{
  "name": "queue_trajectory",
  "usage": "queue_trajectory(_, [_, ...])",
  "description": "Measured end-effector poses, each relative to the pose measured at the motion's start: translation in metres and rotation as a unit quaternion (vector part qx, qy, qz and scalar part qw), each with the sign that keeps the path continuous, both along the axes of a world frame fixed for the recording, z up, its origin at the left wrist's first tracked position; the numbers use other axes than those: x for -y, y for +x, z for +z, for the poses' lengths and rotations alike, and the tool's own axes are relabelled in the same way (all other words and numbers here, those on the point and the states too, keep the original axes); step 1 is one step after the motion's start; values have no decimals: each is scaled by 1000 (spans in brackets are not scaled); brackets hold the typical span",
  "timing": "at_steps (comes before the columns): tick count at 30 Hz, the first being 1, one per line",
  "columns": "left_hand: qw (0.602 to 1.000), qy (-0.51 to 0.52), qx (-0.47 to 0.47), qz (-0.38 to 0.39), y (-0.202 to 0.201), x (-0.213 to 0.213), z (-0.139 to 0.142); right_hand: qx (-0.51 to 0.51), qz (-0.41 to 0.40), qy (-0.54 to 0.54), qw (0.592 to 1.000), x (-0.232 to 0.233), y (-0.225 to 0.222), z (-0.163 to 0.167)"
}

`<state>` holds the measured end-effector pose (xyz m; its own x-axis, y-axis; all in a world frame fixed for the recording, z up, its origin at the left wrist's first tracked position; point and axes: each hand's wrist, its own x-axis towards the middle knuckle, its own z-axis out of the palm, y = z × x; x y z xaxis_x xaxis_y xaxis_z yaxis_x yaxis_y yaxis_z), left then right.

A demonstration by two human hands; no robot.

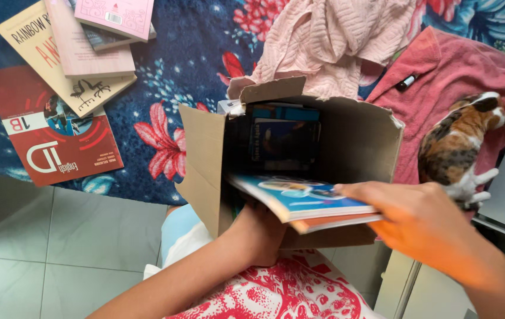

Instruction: The person picks up books and magazines one at a time from a pile on a bed and places them into an open cardboard box, occasionally flipping a book over or straightening the stack inside the box. The box gradually fills with the books as the pile on the bed shrinks.

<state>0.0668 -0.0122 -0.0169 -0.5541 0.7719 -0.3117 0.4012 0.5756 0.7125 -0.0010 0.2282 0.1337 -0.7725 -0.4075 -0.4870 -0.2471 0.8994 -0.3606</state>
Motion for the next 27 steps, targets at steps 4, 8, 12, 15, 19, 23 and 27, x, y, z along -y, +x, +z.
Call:
queue_trajectory(4, [940, 262, 94, 200, 5, 12, 2, 33, 108, 10, 994, 38, -4, -34])
queue_trajectory(8, [982, 131, -50, 128, 14, 12, -6, 67, 133, 43, 988, 50, -13, -58])
queue_trajectory(12, [980, 138, -67, 124, 23, 13, -9, 25, 126, 19, 991, 48, -1, -63])
queue_trajectory(15, [934, 219, 133, 248, 28, 16, -9, -26, 105, -25, 994, 41, 16, -60])
queue_trajectory(19, [940, 170, 136, 261, 31, 12, -11, -6, 87, 21, 996, 43, 26, -66])
queue_trajectory(23, [971, 140, -25, 194, 28, 9, -13, -42, 64, 27, 997, 55, 28, -67])
queue_trajectory(27, [935, 214, 174, 223, 26, 18, -10, -4, 100, -9, 995, 45, 14, -53])
